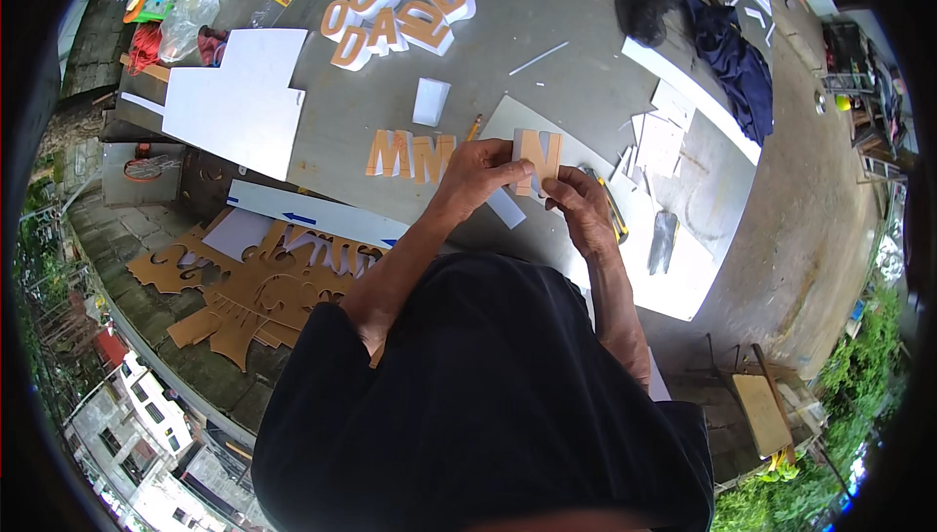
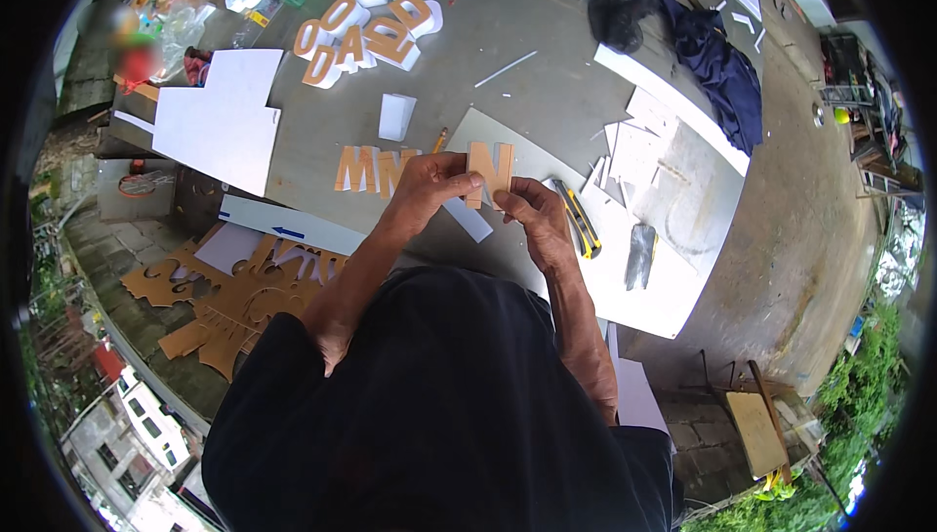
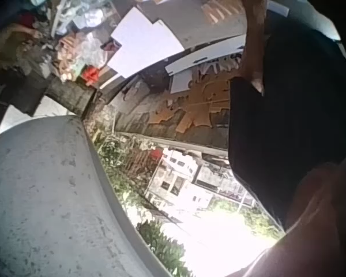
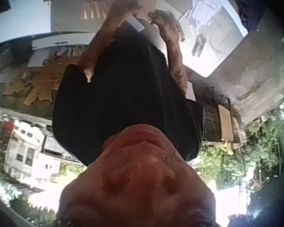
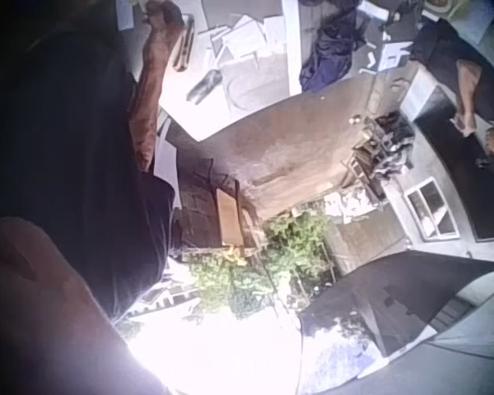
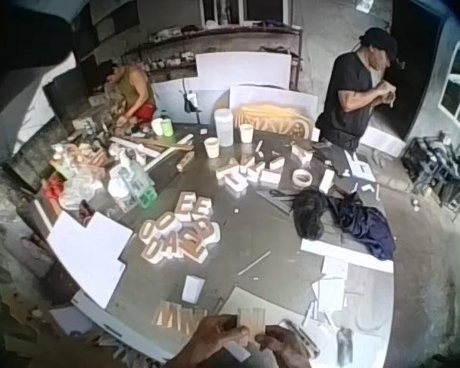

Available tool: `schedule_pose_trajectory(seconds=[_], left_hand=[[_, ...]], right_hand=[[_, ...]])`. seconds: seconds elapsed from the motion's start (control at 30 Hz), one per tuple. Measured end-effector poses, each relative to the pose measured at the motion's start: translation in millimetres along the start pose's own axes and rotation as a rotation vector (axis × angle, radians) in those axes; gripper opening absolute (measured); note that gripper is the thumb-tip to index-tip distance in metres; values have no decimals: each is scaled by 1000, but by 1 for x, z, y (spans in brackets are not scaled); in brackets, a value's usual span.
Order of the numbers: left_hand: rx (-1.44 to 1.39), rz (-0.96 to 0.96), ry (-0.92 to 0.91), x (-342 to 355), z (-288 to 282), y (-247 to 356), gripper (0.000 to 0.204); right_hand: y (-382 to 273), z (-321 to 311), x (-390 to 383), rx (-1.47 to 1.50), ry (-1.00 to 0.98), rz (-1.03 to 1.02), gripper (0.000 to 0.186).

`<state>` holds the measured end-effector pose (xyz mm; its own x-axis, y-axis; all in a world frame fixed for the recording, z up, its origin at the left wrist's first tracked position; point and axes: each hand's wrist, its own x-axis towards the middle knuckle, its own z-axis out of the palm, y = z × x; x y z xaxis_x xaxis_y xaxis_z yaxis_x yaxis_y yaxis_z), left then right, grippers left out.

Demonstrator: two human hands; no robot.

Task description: Cutting and assembling 3D foam or vinyl letters for a sign.

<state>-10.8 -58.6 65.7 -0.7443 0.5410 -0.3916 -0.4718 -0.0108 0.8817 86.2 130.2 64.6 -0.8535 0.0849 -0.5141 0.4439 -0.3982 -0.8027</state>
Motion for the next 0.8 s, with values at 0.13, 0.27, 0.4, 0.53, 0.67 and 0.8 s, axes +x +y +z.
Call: schedule_pose_trajectory(seconds=[0.13,0.27,0.4,0.53,0.67,0.8], left_hand=[[79,-16,-2,17,-36,7,45],[102,31,136,45,-57,13,49],[185,198,269,55,-82,34,46],[64,51,309,45,-105,42,31],[64,51,446,33,-136,25,27],[9,45,586,23,-162,10,26]], right_hand=[[-8,19,37,-24,-49,18,41],[-20,28,89,-6,-80,24,41],[-49,25,168,-164,54,-93,36],[-81,19,247,-224,101,-48,35],[-101,24,313,-312,94,19,32],[-119,36,363,-349,80,81,27]])
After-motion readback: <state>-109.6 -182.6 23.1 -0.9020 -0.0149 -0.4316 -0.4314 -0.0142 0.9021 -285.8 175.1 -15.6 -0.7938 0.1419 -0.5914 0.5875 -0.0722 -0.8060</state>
